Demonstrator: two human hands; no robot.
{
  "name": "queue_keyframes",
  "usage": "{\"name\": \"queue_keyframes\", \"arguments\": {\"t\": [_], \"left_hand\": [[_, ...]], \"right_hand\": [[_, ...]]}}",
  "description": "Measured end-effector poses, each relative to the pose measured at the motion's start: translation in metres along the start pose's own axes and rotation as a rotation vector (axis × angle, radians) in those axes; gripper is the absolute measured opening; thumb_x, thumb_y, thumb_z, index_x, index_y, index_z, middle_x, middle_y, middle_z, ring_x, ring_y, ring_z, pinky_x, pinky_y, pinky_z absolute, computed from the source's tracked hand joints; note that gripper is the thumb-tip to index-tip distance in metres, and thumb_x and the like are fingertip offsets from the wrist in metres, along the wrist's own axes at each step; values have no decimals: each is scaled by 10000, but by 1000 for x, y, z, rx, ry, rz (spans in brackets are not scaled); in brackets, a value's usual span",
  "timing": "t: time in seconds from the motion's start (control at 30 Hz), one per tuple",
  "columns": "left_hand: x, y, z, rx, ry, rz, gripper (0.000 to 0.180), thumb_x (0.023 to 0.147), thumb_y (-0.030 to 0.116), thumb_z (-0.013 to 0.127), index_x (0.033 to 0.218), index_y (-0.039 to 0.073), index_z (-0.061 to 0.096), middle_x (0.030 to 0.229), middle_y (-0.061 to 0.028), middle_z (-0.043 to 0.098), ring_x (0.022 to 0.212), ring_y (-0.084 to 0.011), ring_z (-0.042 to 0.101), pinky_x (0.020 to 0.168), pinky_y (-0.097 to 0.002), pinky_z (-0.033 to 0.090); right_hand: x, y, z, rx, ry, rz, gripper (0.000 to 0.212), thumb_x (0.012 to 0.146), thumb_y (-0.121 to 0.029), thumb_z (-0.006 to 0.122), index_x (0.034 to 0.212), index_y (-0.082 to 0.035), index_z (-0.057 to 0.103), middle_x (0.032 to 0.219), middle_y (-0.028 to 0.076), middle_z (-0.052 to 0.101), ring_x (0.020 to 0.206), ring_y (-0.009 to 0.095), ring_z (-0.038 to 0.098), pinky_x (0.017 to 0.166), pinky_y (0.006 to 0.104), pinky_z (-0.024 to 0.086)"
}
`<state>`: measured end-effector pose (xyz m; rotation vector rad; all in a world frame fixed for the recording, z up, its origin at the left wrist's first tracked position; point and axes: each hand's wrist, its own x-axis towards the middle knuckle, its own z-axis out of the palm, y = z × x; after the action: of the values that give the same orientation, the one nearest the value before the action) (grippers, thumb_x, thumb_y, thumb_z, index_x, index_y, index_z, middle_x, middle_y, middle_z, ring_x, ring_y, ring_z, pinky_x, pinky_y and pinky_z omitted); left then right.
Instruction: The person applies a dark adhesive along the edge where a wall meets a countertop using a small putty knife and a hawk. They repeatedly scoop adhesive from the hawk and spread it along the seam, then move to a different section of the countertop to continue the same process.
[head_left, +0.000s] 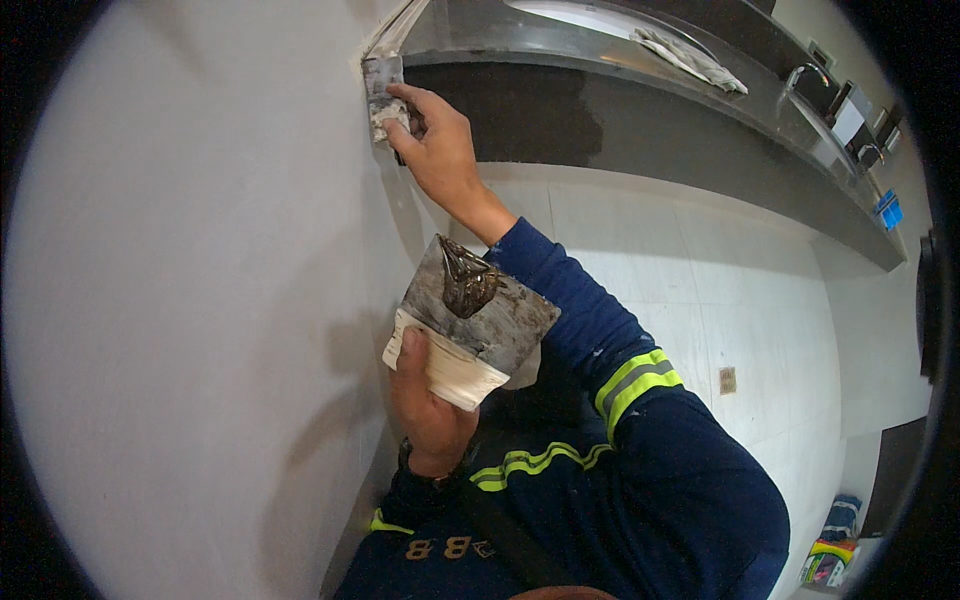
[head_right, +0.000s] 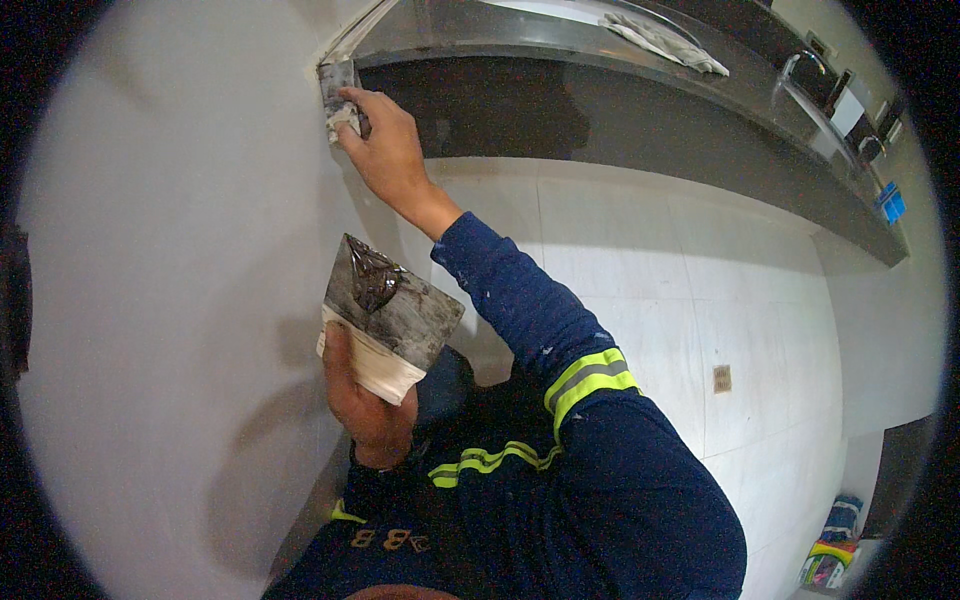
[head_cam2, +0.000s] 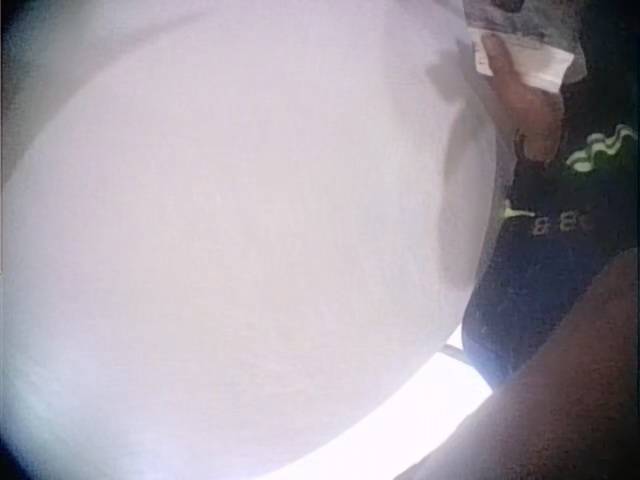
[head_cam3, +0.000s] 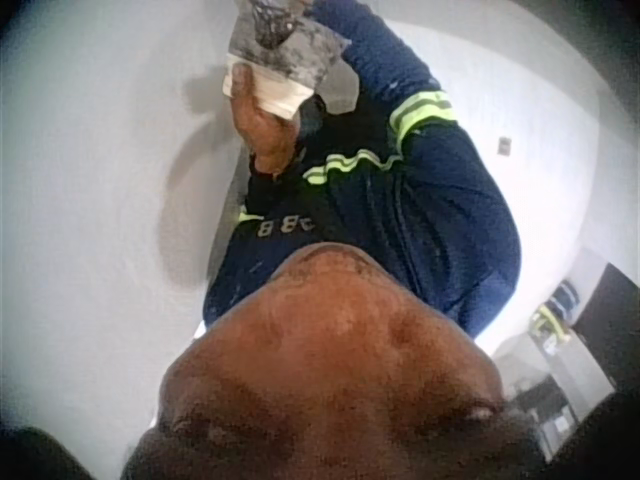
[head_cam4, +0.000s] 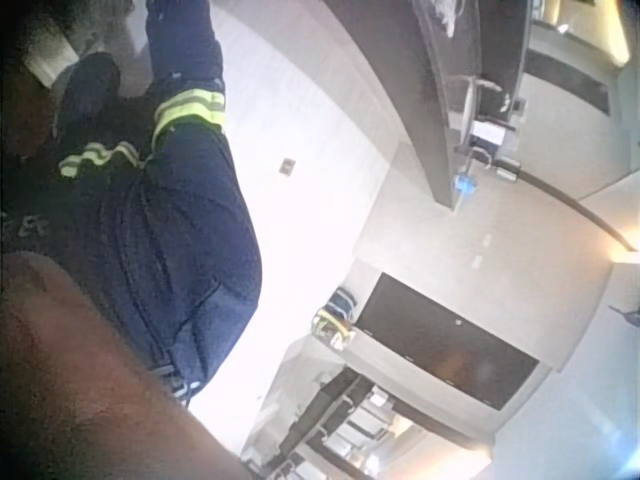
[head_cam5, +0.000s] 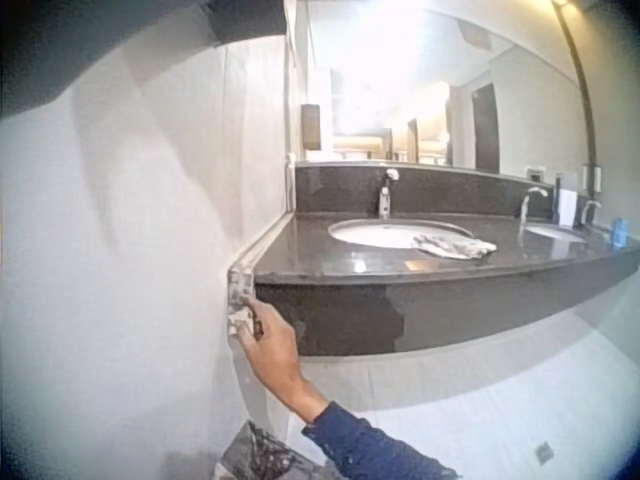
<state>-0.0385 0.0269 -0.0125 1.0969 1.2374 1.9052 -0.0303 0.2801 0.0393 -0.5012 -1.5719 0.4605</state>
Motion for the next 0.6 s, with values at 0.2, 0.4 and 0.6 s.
{"name": "queue_keyframes", "arguments": {"t": [0.2, 0.4, 0.6], "left_hand": [[3, 0, -3, 325, -119, 275, 375, 999, 178, 411, 1293, -53, 384, 1209, -169, 503, 1127, -250, 525, 961, -390, 473], [5, 14, 6, -639, -9, -228, 602, 848, 144, 652, 1326, -64, 350, 1242, -182, 491, 1159, -276, 508, 990, -391, 439], [7, 27, 11, -721, 113, -400, 714, 792, 215, 699, 1336, -83, 346, 1234, -210, 494, 1157, -290, 513, 982, -391, 431]], "right_hand": [[-3, -4, -2, 21, -16, 62, 370, 776, -103, 647, 1127, 8, 604, 955, 175, 628, 684, 249, 568, 662, 334, 477], [-4, 5, 0, 15, -32, 37, 392, 808, -97, 652, 1180, 6, 587, 939, 110, 656, 667, 97, 537, 625, 246, 467], [-6, 5, -1, 27, -23, 29, 384, 810, -90, 644, 1176, 8, 586, 862, 88, 641, 640, 90, 505, 594, 242, 446]]}}
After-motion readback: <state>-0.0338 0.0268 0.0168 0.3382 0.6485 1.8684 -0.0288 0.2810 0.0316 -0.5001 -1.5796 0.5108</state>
